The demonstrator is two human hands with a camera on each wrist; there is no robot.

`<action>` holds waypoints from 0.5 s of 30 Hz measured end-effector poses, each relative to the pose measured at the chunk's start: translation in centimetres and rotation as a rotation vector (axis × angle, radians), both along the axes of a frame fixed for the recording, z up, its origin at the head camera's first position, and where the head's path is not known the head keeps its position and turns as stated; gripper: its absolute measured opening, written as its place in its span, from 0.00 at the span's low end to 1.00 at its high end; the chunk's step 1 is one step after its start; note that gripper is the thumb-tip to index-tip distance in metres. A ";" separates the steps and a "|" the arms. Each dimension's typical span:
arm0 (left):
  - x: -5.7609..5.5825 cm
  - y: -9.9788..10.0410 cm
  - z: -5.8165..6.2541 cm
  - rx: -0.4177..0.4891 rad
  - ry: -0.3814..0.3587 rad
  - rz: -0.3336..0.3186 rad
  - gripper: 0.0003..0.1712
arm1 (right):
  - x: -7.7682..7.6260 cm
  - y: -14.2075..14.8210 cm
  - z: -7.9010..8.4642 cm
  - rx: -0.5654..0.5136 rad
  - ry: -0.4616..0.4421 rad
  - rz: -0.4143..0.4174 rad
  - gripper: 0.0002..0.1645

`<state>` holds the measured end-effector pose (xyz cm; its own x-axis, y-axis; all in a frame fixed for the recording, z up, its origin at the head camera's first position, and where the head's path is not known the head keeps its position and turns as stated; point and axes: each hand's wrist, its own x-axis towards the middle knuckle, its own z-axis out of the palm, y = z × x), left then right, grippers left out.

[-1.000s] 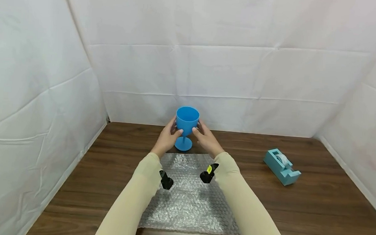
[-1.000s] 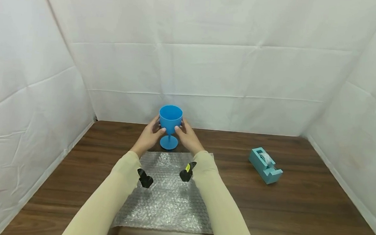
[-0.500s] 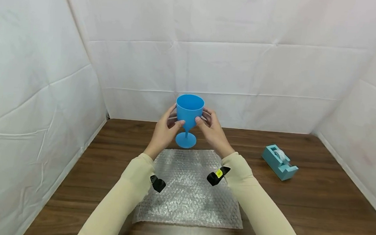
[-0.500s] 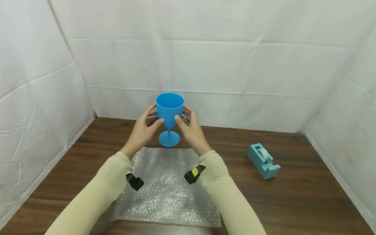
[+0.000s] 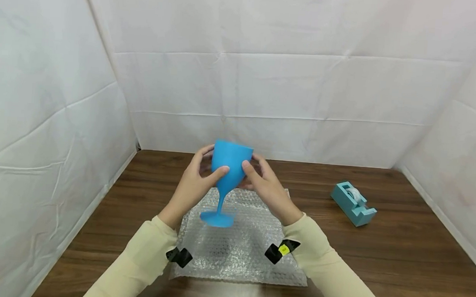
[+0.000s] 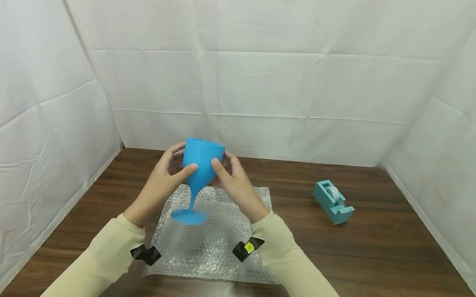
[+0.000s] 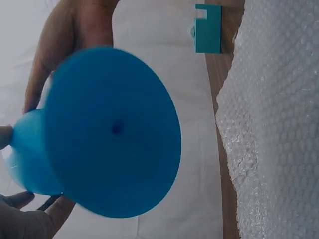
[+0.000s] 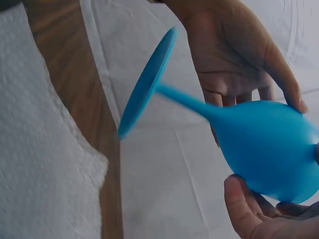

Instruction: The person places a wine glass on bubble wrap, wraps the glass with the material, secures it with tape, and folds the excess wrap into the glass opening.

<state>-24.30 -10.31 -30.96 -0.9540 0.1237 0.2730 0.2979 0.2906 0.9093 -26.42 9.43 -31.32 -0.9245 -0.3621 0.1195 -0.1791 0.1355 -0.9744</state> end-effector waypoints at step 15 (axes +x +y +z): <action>2.0 -3.2 -2.3 -0.098 -0.263 0.054 0.41 | 0.9 -3.7 -4.5 0.006 -0.234 0.037 0.48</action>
